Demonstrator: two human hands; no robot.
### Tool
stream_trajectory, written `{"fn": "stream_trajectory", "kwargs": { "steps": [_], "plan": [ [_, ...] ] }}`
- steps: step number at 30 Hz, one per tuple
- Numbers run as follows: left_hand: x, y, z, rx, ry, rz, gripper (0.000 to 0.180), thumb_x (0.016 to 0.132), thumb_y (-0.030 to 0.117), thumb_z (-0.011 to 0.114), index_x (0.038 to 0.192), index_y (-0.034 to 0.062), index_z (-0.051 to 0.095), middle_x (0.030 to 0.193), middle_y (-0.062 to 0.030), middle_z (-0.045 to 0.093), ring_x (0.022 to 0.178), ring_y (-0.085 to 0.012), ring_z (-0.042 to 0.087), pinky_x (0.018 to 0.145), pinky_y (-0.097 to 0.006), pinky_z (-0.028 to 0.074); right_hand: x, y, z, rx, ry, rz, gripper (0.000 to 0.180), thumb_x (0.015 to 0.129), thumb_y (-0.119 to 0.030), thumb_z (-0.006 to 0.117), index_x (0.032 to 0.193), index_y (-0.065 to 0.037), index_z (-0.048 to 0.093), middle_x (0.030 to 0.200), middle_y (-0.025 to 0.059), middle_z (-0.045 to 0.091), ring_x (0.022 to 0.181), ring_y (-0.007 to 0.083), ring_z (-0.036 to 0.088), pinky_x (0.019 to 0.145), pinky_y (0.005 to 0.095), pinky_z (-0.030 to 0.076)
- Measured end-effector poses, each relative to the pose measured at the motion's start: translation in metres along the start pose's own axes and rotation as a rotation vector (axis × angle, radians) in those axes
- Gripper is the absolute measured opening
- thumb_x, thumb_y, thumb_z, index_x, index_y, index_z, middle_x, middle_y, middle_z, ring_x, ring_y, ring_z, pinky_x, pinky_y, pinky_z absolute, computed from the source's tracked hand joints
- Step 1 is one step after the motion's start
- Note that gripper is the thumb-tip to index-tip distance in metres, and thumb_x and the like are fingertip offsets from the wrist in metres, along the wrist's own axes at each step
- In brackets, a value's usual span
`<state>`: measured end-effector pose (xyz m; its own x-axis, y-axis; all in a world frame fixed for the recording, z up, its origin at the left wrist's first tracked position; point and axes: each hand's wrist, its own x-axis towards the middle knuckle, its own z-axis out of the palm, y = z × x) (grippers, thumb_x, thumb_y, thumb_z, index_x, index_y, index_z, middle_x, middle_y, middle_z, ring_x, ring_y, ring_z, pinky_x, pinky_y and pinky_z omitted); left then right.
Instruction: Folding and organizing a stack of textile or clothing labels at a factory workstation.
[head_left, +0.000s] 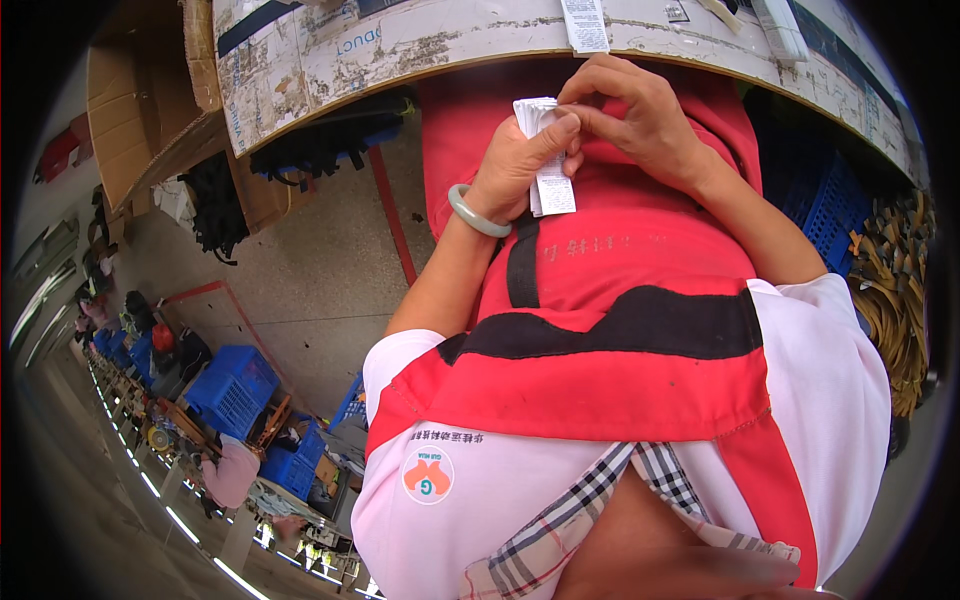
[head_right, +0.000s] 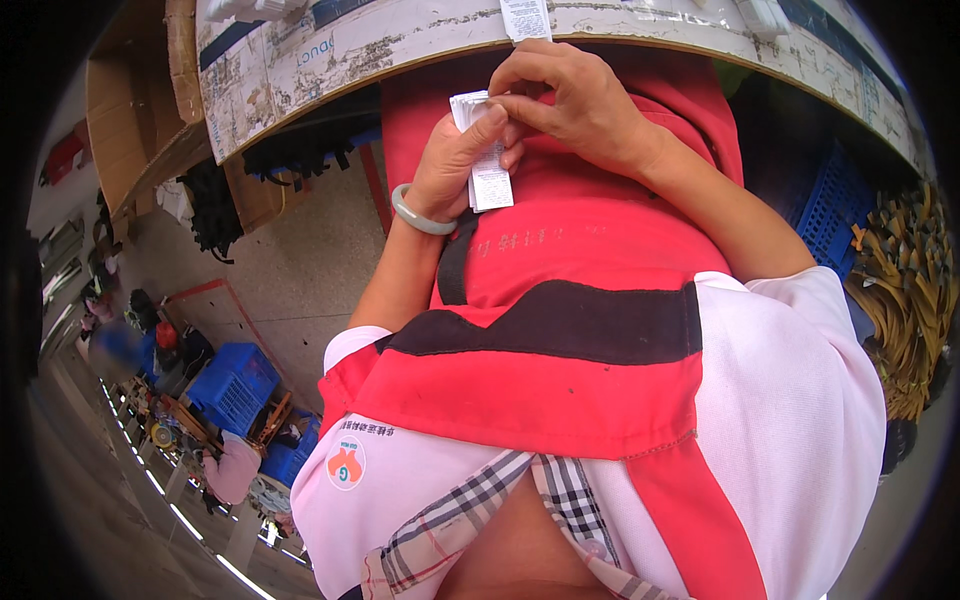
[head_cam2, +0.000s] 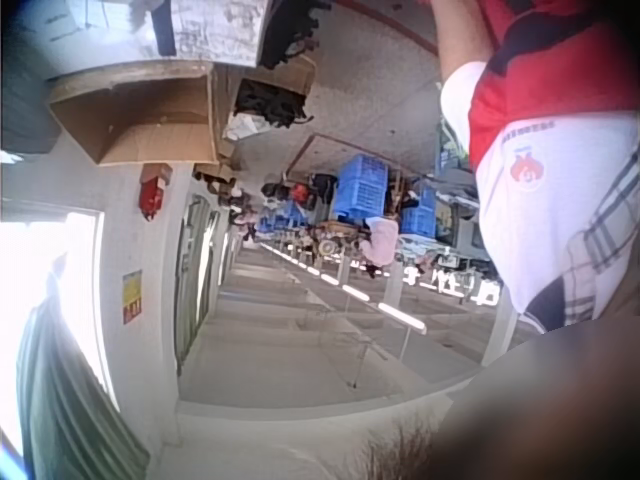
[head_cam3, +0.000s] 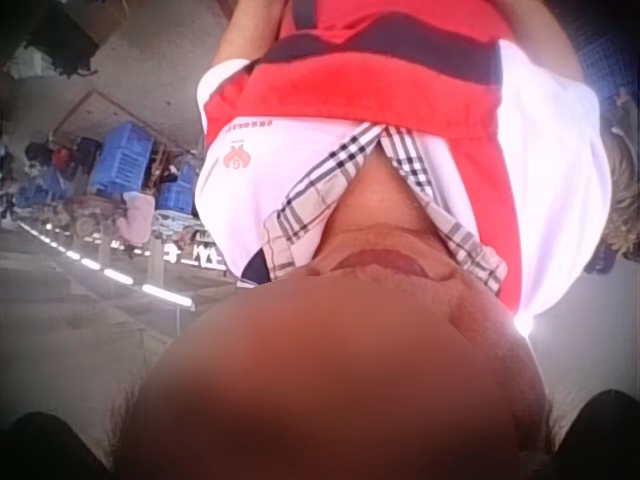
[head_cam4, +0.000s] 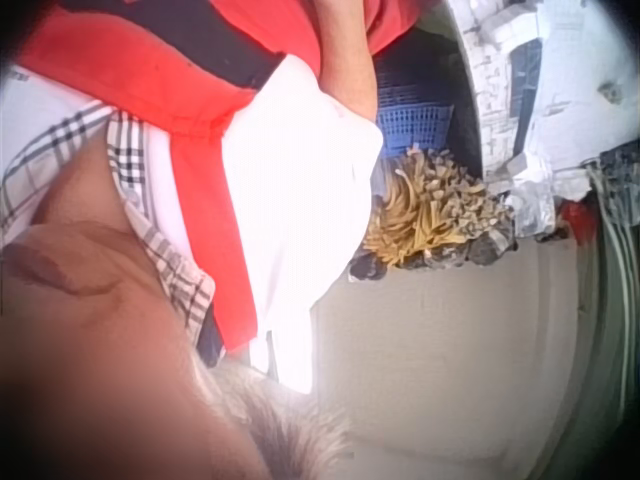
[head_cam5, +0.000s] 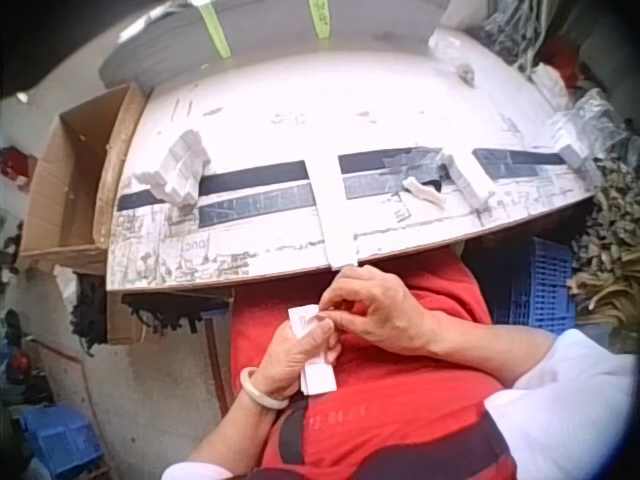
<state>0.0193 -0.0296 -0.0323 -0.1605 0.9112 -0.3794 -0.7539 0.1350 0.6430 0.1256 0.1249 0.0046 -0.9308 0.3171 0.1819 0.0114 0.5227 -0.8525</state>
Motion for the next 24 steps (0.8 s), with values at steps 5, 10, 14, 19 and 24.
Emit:
{"fn": "stream_trajectory", "kwargs": {
  "steps": [5, 10, 14, 19, 24],
  "plan": [
    [-0.001, 0.006, -0.002, -0.016, -0.036, -0.031, 0.015, 0.098, 0.017, 0.057, 0.103, 0.0029, 0.057, 0.079, -0.0052, 0.057, 0.068, -0.0166, 0.061, 0.06, -0.026, 0.049, 0.002, 0.003, -0.004, 0.29, -0.078, 0.158, 0.02, 0.087, -0.014, 0.069, 0.103, -0.003, 0.065, 0.085, 0.0057, 0.061, 0.077, 0.018, 0.061, 0.072, 0.0286, 0.05],
    [-0.004, 0.017, 0.014, 0.115, -0.047, -0.012, 0.014, 0.098, 0.014, 0.056, 0.099, 0.0002, 0.058, 0.077, -0.0064, 0.059, 0.07, -0.0191, 0.064, 0.063, -0.028, 0.052, 0.005, 0.0, -0.011, 0.35, -0.253, 0.292, 0.024, 0.086, -0.014, 0.071, 0.105, 0.0, 0.066, 0.094, 0.0047, 0.06, 0.085, 0.0143, 0.06, 0.081, 0.0287, 0.049],
    [-0.002, 0.014, 0.011, 0.171, -0.116, -0.123, 0.016, 0.099, 0.014, 0.054, 0.094, -0.0004, 0.059, 0.076, -0.0059, 0.061, 0.068, -0.0184, 0.065, 0.064, -0.03, 0.054, 0.0, -0.001, -0.006, 0.652, -0.124, 0.485, 0.006, 0.084, -0.006, 0.071, 0.085, 0.0, 0.068, 0.087, 0.0033, 0.06, 0.082, 0.0107, 0.058, 0.075, 0.0257, 0.047],
    [0.004, 0.019, 0.017, 0.13, -0.106, -0.164, 0.016, 0.098, 0.015, 0.055, 0.092, 0.0013, 0.059, 0.075, -0.0045, 0.06, 0.068, -0.0167, 0.065, 0.063, -0.027, 0.053, 0.009, 0.011, -0.028, 0.118, -0.001, 0.19, 0.009, 0.086, -0.012, 0.07, 0.089, -0.003, 0.069, 0.085, 0.0058, 0.064, 0.078, 0.0174, 0.062, 0.071, 0.0296, 0.049],
    [0.014, 0.026, 0.017, 0.015, -0.044, -0.047, 0.016, 0.097, 0.017, 0.057, 0.1, 0.0014, 0.057, 0.072, -0.0027, 0.052, 0.065, -0.0158, 0.058, 0.061, -0.029, 0.048, 0.023, 0.079, -0.106, -0.852, 0.562, 0.021, 0.017, 0.082, -0.024, 0.073, 0.093, -0.01, 0.073, 0.091, 0.0079, 0.067, 0.083, 0.0266, 0.062, 0.075, 0.0382, 0.049]
  ]
}}
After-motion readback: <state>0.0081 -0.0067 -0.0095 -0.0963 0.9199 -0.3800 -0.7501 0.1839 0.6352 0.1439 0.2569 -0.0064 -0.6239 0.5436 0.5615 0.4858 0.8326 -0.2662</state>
